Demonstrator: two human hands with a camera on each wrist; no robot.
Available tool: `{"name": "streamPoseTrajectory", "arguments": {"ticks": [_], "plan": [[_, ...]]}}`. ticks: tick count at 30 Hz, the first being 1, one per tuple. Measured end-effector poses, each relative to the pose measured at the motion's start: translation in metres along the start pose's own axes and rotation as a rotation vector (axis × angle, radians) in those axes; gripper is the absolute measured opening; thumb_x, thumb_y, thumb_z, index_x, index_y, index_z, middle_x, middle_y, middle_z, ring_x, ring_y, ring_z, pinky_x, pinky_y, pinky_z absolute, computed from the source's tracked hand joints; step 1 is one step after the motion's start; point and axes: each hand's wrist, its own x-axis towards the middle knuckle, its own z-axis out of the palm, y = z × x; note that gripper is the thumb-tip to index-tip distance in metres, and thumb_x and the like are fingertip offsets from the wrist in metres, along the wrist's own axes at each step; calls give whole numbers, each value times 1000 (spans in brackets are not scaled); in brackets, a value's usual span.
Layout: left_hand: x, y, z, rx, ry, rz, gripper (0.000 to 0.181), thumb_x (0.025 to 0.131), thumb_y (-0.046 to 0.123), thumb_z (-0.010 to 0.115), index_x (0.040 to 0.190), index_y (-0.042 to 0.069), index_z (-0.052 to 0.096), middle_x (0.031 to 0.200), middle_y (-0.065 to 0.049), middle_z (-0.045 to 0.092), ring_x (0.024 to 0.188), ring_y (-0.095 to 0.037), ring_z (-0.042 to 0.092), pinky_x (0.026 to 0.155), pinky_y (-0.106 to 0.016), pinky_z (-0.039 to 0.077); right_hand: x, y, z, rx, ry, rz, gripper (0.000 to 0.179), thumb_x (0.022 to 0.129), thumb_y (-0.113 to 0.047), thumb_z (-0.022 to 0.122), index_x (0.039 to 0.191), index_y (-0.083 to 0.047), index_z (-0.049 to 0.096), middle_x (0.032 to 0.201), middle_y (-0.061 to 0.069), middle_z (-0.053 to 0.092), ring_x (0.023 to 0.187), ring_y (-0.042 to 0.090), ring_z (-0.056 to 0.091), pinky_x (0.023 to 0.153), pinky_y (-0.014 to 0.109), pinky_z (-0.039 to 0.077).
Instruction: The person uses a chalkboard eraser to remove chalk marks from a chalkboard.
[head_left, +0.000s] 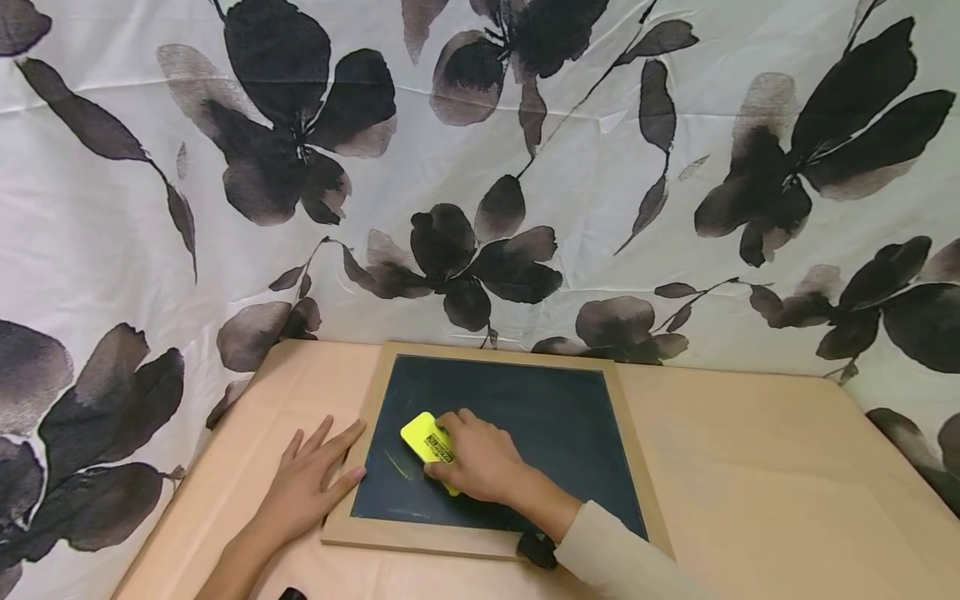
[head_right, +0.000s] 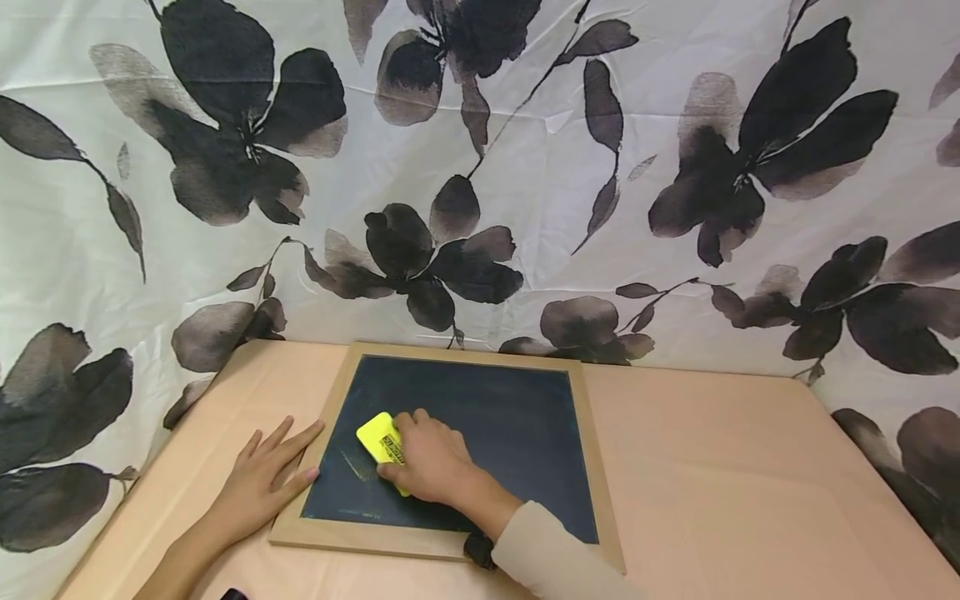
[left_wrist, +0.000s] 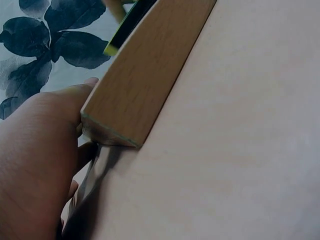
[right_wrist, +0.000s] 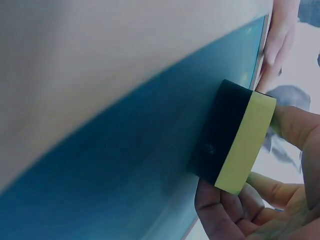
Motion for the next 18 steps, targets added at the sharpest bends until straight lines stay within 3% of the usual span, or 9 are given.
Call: {"name": "streamPoseTrajectory", "arguments": {"ticks": [10,14,18], "plan": [[0,0,1,-26,-1,2,62,92,39,63,147,18,42,144,-9,45,138,-41,26,108,-64,6,-45,75,-26,-6,73,182,61,79,-42,77,126,-9,58,108,7,59,78,18,53,62,35,45],[0,-1,2,-28,0,2,62,92,38,63,147,19,42,145,-9,45,138,-41,26,108,-64,7,-66,104,-36,-8,114,205,60,77,-39,79,124,-7,59,104,7,60,75,16,51,61,33,44],[1,0,3,-27,2,2,62,92,38,63,147,20,42,145,-8,45,138,-41,27,108,-64,7,-86,126,-46,-13,122,230,61,78,-37,78,125,-3,57,112,13,60,80,20,56,64,36,48]]}}
